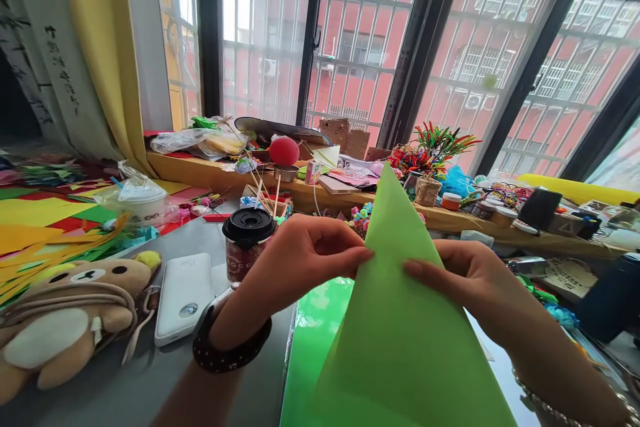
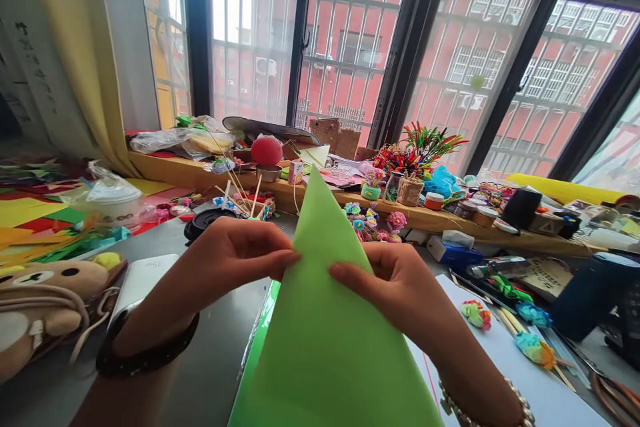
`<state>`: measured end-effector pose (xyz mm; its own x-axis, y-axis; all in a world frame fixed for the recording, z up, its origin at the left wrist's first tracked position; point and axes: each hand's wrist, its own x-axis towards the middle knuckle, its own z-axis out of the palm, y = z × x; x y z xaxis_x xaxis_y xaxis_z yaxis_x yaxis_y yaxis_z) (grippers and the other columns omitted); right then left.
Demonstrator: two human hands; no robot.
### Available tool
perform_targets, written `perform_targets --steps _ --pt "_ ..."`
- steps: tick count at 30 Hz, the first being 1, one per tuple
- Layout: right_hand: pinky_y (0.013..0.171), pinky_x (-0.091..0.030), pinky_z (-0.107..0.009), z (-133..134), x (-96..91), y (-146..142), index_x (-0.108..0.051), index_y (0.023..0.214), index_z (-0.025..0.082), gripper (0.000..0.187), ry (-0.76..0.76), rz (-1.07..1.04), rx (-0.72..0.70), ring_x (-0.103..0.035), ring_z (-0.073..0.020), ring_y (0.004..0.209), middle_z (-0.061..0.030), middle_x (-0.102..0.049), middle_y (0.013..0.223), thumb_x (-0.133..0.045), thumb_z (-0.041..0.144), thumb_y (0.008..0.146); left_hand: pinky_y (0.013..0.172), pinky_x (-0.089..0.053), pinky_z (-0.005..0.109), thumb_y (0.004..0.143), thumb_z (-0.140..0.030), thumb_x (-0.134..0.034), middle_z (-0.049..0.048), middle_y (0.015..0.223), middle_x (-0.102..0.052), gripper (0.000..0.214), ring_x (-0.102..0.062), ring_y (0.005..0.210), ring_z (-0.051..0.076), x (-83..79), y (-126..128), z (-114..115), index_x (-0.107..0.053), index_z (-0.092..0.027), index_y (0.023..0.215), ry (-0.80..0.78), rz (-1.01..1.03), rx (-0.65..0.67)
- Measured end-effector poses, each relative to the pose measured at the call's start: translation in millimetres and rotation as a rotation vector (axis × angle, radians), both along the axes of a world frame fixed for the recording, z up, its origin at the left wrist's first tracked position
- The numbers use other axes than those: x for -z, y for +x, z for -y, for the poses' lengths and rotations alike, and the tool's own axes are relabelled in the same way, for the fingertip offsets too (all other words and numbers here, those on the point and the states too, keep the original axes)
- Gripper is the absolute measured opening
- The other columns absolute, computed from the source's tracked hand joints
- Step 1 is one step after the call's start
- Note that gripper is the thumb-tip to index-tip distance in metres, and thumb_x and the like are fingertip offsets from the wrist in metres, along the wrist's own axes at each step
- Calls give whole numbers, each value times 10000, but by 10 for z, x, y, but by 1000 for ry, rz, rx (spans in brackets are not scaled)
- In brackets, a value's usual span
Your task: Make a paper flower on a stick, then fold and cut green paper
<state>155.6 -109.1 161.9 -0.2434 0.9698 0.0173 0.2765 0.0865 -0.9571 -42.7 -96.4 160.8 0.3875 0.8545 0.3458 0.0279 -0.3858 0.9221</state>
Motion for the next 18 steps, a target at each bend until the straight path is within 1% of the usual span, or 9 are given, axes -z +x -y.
perform_targets --steps 3,7,14,16,18 --pt "421 -473 -228 -43 6 25 -663 674 129 340 -19 4 4 -612 -181 498 -50 -643 570 -671 456 583 511 -457 125 670 -233 -635 -23 593 -629 97 -567 561 69 4 13 -20 -647 -137 666 -14 12 6" --pt "389 -455 -204 -60 -8 26 -670 688 128 334 -24 -15 61 -603 -162 467 -55 -661 592 -687 440 570 514 -453 132 665 -242 -637 -26 585 -621 106 -560 556 68 10 26 -56 -647 -137 677 -14 2 5" --pt "384 -473 -223 -94 -41 103 -660 724 137 324 55 -105 235 -597 -159 444 -49 -666 592 -705 417 568 544 -452 172 671 -270 -618 -6 611 -624 147 -550 569 85 32 27 -93 -651 -126 684 -75 -180 109" --pt "394 -482 -227 -112 -38 129 -658 737 142 312 71 -119 245 -604 -163 458 -52 -674 616 -705 405 574 560 -458 187 672 -276 -612 -3 628 -627 154 -557 583 94 39 31 -98 -649 -130 699 -76 -204 119" --pt "410 -493 -232 -130 -19 149 -658 741 144 303 95 -124 221 -614 -170 481 -56 -681 645 -703 397 581 567 -462 199 669 -283 -610 -1 637 -626 158 -561 593 103 42 32 -105 -645 -133 700 -59 -218 108"
